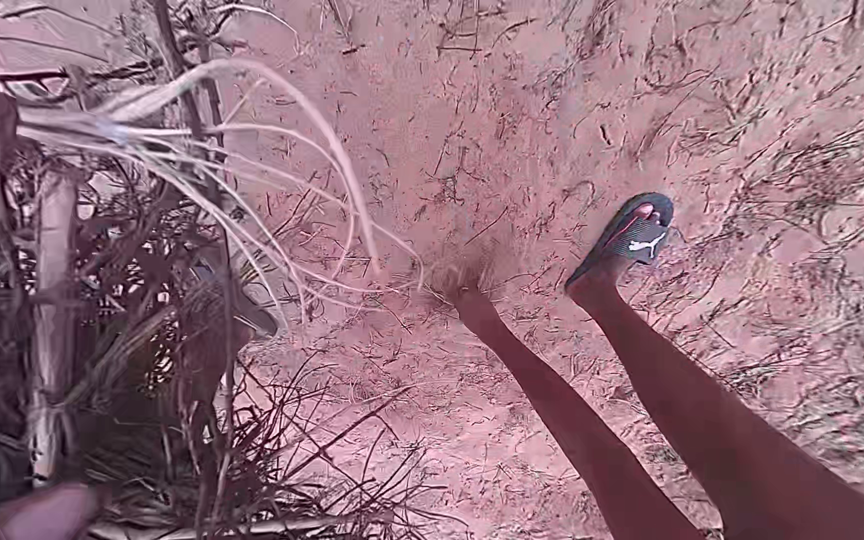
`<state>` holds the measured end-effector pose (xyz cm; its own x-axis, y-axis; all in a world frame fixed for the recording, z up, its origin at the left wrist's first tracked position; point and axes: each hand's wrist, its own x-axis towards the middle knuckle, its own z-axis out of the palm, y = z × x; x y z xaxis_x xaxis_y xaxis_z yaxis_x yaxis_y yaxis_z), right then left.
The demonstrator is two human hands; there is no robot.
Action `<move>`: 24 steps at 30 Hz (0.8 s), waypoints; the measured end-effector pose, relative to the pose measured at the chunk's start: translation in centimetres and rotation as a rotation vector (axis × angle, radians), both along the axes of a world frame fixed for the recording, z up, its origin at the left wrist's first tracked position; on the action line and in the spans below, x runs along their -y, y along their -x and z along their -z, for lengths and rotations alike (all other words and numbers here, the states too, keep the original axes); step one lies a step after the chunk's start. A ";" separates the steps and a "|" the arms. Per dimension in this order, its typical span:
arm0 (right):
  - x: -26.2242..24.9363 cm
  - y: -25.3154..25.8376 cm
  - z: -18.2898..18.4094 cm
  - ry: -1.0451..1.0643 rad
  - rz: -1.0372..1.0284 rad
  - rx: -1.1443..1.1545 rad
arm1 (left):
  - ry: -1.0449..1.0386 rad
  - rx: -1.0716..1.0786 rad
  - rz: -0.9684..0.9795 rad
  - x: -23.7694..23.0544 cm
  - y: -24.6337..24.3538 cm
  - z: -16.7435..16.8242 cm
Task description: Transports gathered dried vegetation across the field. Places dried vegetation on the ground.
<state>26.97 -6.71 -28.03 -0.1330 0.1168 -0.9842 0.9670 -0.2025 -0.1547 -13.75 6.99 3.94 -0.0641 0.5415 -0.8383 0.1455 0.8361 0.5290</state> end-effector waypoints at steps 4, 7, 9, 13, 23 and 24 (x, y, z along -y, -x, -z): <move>10.0 5.0 -8.1 0.417 0.128 -0.286 | 0.052 -0.203 0.021 -5.3 -6.6 0.7; 12.8 8.4 -12.0 0.406 0.354 -0.299 | 0.064 -0.513 0.133 -7.5 -6.3 1.5; 9.0 10.4 -11.9 0.111 0.530 -0.088 | 0.023 -0.759 0.211 -7.4 -3.8 2.2; -1.6 15.0 -7.1 -0.592 0.678 -0.104 | -0.074 -0.859 0.196 -5.5 -0.6 2.9; -5.1 23.8 2.6 -0.275 0.183 -0.188 | 0.001 -0.684 0.267 -4.4 4.9 -0.2; -2.4 24.0 1.9 -0.113 0.126 -0.177 | 0.060 -0.705 0.264 -4.8 4.1 -0.7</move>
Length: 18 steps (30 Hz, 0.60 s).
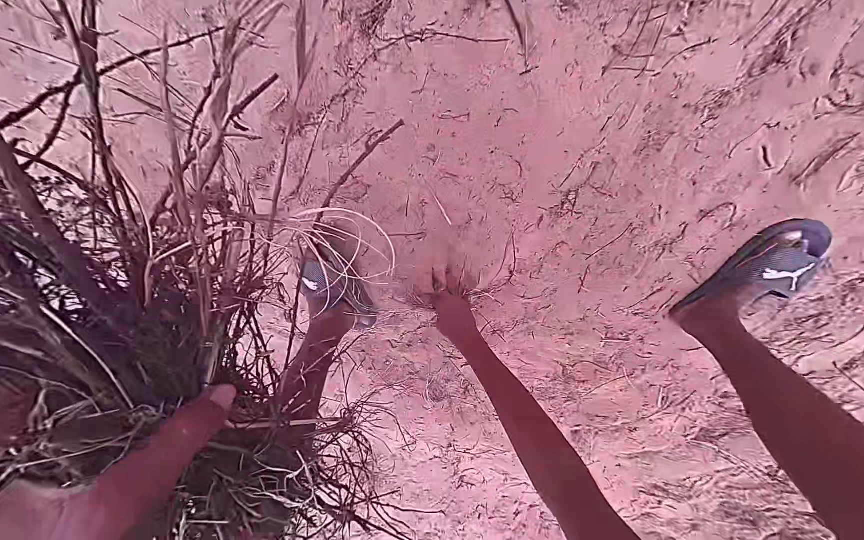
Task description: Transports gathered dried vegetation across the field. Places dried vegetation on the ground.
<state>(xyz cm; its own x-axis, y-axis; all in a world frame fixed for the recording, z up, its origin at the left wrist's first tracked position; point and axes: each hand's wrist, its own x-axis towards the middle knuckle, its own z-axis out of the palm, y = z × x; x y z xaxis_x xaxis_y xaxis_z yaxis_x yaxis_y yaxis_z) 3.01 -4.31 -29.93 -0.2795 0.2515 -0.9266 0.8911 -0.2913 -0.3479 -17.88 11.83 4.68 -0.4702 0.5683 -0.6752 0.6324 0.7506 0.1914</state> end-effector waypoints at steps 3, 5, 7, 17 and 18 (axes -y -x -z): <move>7.3 -1.2 0.7 0.294 -0.141 0.054 | 0.037 -0.062 -0.044 -1.5 -1.5 -0.5; 10.5 -2.8 -1.5 0.415 -0.136 0.056 | 0.027 -0.060 -0.081 -1.8 -1.4 -0.4; 14.0 -4.2 -4.8 0.492 -0.116 0.016 | 0.020 -0.060 -0.147 -2.4 -2.0 -0.6; 2.9 -2.7 -5.1 -0.362 0.755 0.311 | -0.051 0.121 -0.170 0.3 1.4 -0.5; 0.7 -1.4 -3.3 -0.321 0.843 0.323 | -0.049 0.128 -0.175 -0.2 0.7 -0.9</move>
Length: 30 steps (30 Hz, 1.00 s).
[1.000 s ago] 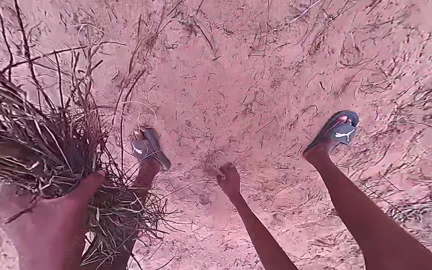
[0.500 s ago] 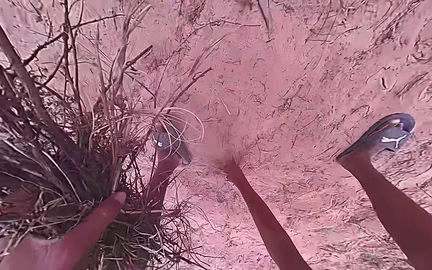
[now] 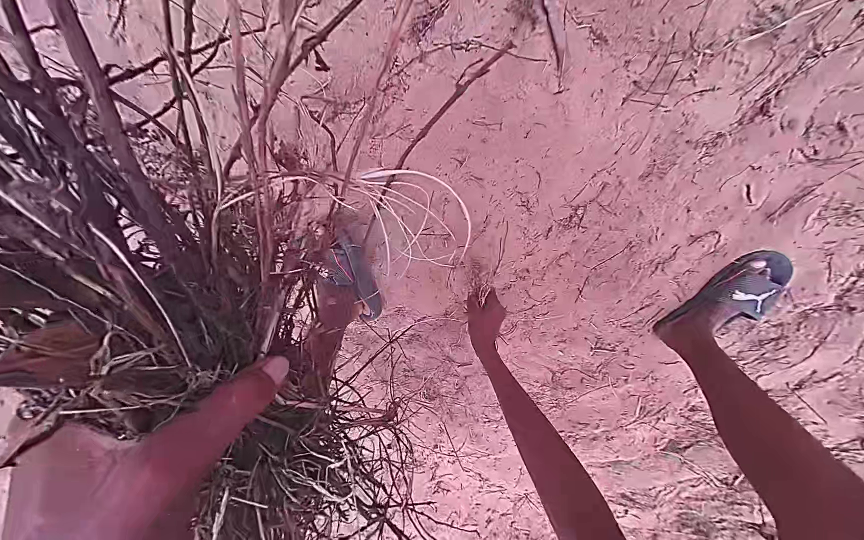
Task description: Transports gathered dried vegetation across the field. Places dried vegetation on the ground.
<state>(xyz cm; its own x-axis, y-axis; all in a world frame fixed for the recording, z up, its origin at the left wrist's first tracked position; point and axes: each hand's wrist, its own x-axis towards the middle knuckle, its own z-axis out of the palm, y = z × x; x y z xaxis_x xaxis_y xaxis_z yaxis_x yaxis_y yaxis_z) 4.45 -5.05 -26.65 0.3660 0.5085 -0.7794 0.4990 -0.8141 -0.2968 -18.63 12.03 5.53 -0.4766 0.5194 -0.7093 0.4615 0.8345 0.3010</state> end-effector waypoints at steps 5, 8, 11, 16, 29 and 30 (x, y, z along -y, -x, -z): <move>-5.2 5.7 6.0 0.092 0.283 0.018 | -0.004 0.036 0.058 -1.0 -2.9 1.0; -4.1 5.1 4.4 0.134 0.207 0.009 | -0.062 0.042 0.016 -0.6 -2.7 1.4; -0.3 1.9 -0.4 0.214 -0.303 -0.210 | -0.033 0.021 -0.022 -0.1 -2.3 1.4; 5.4 -5.3 -6.9 0.483 -0.926 -0.470 | -0.042 0.012 -0.044 -0.9 -4.7 1.8; -5.7 -2.7 5.3 0.212 0.227 0.046 | -0.023 0.030 -0.052 -1.0 -4.7 2.2; -5.4 -2.2 4.1 0.172 0.088 0.001 | -0.031 0.033 -0.050 -1.0 -4.4 2.4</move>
